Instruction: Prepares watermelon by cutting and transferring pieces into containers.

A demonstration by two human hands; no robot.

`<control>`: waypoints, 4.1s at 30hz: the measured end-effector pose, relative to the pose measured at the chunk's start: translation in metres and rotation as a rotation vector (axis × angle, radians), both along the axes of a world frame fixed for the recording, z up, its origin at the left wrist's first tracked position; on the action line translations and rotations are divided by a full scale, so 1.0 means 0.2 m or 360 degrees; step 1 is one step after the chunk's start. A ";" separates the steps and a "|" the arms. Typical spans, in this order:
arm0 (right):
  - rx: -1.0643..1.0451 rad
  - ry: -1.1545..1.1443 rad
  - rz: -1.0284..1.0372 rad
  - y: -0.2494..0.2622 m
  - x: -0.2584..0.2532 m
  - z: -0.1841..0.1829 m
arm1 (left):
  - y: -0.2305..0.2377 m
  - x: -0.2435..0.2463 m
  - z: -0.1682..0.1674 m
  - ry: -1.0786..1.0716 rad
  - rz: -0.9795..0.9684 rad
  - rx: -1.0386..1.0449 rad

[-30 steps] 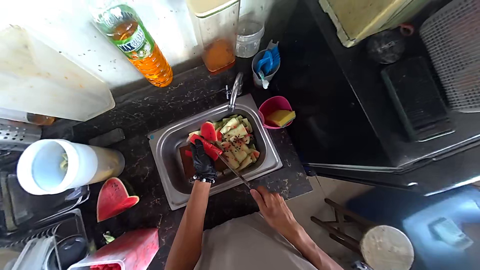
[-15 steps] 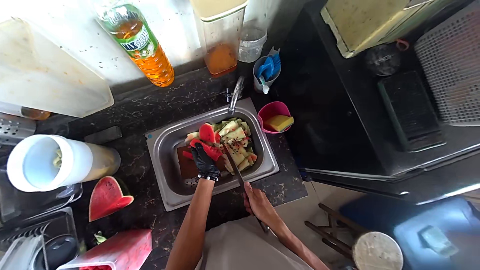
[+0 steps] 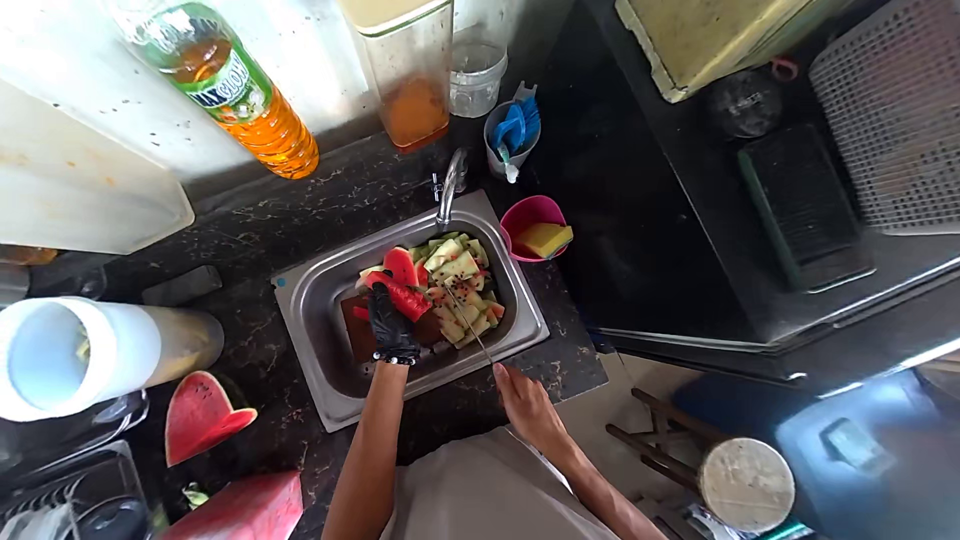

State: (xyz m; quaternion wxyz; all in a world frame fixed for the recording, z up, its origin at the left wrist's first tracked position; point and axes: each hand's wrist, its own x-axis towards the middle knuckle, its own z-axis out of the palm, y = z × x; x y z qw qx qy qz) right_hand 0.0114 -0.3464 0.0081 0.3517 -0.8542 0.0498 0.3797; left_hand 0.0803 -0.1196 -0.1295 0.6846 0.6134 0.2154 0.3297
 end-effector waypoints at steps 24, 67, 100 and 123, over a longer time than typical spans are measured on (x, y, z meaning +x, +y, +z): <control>0.0240 0.0251 -0.0125 0.28 0.08 0.07 | 0.72 -0.78 0.98 -0.0490 -0.0402 -0.1672; 0.0749 0.0175 0.2025 1.75 -0.68 0.47 | 0.90 -2.36 1.13 -0.0241 0.0533 -0.1469; 0.0895 0.0049 0.2108 1.59 -0.85 0.44 | 0.91 -2.29 1.08 -0.0142 0.0327 -0.1197; 0.0769 0.0139 0.2276 1.60 -0.92 0.36 | 0.87 -2.36 0.95 -0.0509 0.0403 -0.1002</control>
